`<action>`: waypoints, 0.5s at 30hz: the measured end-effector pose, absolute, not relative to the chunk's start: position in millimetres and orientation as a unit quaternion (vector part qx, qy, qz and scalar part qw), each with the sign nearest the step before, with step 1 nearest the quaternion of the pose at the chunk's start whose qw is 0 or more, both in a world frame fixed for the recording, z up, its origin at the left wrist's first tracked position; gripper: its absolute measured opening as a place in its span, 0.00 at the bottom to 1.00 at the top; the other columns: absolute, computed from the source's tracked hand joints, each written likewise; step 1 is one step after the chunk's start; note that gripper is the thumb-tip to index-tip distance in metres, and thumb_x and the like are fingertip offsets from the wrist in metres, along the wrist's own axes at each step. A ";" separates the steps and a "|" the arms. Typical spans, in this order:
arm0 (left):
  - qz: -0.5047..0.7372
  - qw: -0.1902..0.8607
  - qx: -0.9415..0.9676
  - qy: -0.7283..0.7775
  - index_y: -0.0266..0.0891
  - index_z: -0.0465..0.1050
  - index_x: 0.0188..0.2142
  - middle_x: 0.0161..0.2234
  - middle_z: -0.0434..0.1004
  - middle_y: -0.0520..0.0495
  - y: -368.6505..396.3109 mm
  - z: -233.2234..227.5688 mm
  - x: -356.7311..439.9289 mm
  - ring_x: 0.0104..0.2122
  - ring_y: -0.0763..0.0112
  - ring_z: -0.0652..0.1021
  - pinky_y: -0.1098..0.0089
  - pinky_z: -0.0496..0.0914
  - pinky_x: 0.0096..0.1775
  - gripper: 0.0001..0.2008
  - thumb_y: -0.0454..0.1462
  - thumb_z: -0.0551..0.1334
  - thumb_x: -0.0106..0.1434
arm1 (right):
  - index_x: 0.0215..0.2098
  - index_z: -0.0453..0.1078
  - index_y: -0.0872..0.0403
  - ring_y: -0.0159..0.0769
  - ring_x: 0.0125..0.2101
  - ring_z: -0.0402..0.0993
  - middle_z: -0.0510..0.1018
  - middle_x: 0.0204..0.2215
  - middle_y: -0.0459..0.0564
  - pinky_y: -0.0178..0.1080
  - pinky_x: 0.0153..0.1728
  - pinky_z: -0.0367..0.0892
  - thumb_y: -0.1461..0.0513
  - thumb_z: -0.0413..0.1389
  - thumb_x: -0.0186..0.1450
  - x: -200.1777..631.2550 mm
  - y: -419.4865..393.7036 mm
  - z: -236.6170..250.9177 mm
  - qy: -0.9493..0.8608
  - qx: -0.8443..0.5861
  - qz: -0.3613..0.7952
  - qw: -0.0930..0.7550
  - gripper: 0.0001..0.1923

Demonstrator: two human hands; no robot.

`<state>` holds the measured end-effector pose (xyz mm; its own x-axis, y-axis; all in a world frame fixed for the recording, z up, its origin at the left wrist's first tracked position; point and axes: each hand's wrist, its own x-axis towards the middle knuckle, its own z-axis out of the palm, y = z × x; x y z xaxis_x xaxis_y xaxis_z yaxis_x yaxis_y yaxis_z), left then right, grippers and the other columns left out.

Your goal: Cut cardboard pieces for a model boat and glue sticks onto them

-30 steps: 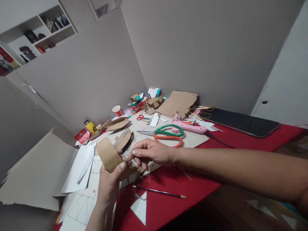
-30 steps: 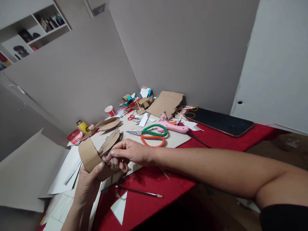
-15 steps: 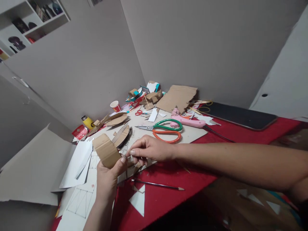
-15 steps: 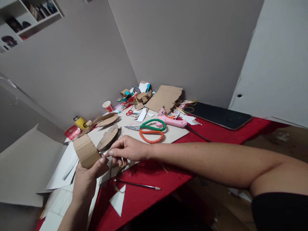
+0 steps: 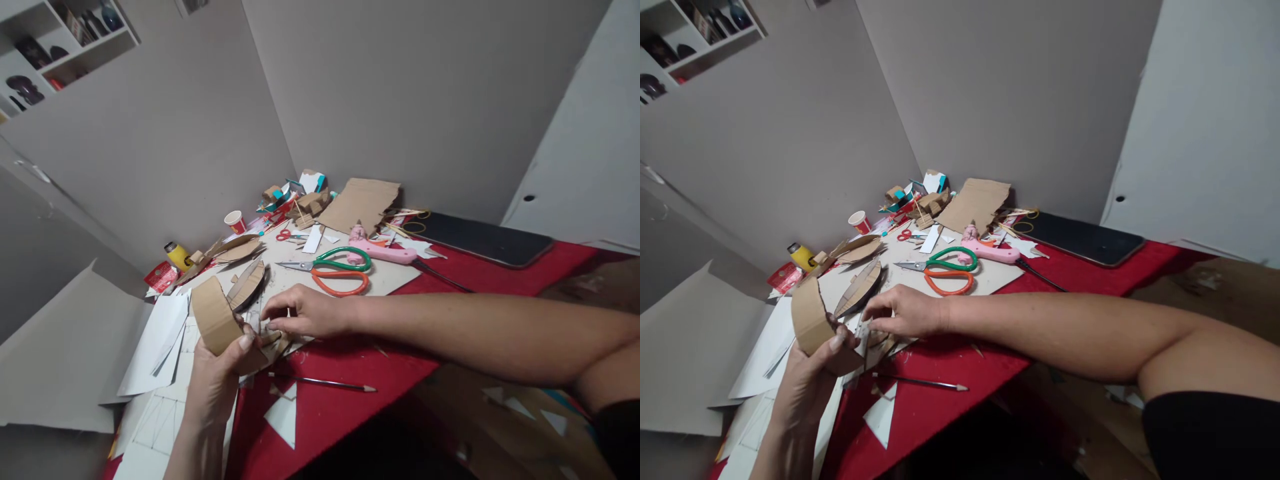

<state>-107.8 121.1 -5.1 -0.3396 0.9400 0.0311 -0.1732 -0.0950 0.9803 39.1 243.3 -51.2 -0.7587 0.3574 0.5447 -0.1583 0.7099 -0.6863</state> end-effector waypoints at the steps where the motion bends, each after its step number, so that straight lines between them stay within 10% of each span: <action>1: 0.638 0.436 0.373 0.515 0.37 0.74 0.32 0.25 0.76 0.53 121.5 -5.5 -108.0 0.25 0.72 0.77 0.73 0.73 0.31 0.16 0.33 0.73 0.42 | 0.39 0.73 0.59 0.31 0.32 0.72 0.79 0.32 0.51 0.33 0.36 0.67 0.65 0.55 0.62 39.5 241.9 -49.4 -0.847 -0.067 0.394 0.352 0.08; 15: 0.598 0.480 0.368 0.525 0.33 0.77 0.31 0.26 0.79 0.46 126.9 -14.8 -107.8 0.25 0.68 0.78 0.72 0.72 0.29 0.13 0.37 0.72 0.46 | 0.33 0.69 0.58 0.31 0.30 0.72 0.77 0.29 0.51 0.33 0.34 0.67 0.63 0.54 0.65 44.1 222.8 -44.6 -0.817 0.034 0.344 0.461 0.05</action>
<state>-107.8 126.9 -14.8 -0.2671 0.9615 -0.0638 -0.1882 0.0129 0.9820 44.1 222.8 -44.6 -0.5724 0.2608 0.7774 -0.3728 0.7616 -0.5300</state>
